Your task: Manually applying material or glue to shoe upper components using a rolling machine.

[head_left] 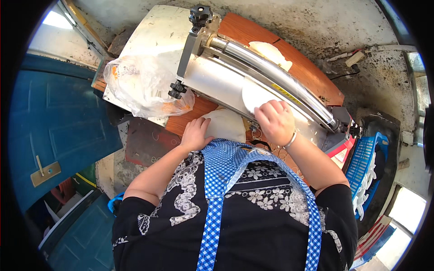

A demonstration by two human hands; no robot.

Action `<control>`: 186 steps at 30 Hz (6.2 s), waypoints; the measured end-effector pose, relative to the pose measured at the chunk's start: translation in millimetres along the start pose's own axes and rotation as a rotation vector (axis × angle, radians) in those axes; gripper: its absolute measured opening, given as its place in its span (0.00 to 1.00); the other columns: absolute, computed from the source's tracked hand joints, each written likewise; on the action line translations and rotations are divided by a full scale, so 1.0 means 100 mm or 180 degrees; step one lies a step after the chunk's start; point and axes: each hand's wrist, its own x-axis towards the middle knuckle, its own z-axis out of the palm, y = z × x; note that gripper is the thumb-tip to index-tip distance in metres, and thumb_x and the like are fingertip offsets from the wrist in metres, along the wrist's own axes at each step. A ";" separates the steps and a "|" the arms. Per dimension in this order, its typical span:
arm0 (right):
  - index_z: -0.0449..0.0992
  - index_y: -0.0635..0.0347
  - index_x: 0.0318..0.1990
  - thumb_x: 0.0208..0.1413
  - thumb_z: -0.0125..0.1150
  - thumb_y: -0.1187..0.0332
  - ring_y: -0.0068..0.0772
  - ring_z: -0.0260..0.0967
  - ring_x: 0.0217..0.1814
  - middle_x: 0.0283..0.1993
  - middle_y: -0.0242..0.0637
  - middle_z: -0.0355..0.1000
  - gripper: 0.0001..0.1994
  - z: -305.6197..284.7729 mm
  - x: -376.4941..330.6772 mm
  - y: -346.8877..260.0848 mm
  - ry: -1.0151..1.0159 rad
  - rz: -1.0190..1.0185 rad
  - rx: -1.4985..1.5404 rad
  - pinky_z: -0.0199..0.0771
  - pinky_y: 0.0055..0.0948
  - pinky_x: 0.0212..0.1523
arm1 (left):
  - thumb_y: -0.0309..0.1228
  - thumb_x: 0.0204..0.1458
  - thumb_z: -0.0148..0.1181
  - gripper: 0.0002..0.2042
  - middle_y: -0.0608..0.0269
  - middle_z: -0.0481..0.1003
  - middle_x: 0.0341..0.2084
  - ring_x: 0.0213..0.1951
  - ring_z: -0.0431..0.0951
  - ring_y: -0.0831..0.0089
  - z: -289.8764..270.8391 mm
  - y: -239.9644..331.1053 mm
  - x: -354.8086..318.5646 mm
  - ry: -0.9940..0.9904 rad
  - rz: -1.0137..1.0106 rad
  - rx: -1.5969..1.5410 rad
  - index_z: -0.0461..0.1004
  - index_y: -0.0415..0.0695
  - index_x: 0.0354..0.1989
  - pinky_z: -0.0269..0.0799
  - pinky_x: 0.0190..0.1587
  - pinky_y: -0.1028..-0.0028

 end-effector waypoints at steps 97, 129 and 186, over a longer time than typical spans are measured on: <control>0.72 0.63 0.32 0.44 0.61 0.69 0.37 0.67 0.36 0.32 0.40 0.69 0.09 -0.04 0.36 0.53 0.0990 0.2336 0.1132 0.67 0.31 0.37 | 0.25 0.52 0.51 0.09 0.57 0.70 0.30 0.29 0.75 0.76 -0.89 0.55 0.64 0.0021 -0.1318 -0.3633 0.59 0.39 0.38 0.70 0.26 0.82; 0.74 0.62 0.25 0.36 0.66 0.75 0.29 0.69 0.28 0.26 0.37 0.70 0.08 -0.46 0.04 0.10 -0.0466 0.2917 0.2754 0.70 0.24 0.29 | 0.23 0.53 0.48 0.13 0.57 0.71 0.36 0.26 0.75 0.73 -1.40 0.30 0.96 0.1253 -0.1328 -0.5072 0.58 0.37 0.47 0.70 0.26 0.82; 0.69 0.62 0.47 0.50 0.49 0.46 0.41 0.62 0.50 0.45 0.46 0.66 0.27 0.11 0.25 0.95 -0.0174 0.2543 0.1025 0.59 0.33 0.51 | 0.25 0.51 0.52 0.09 0.63 0.74 0.35 0.37 0.72 0.79 -1.65 0.14 0.29 -0.0338 -0.1318 -0.3715 0.72 0.34 0.39 0.66 0.40 0.80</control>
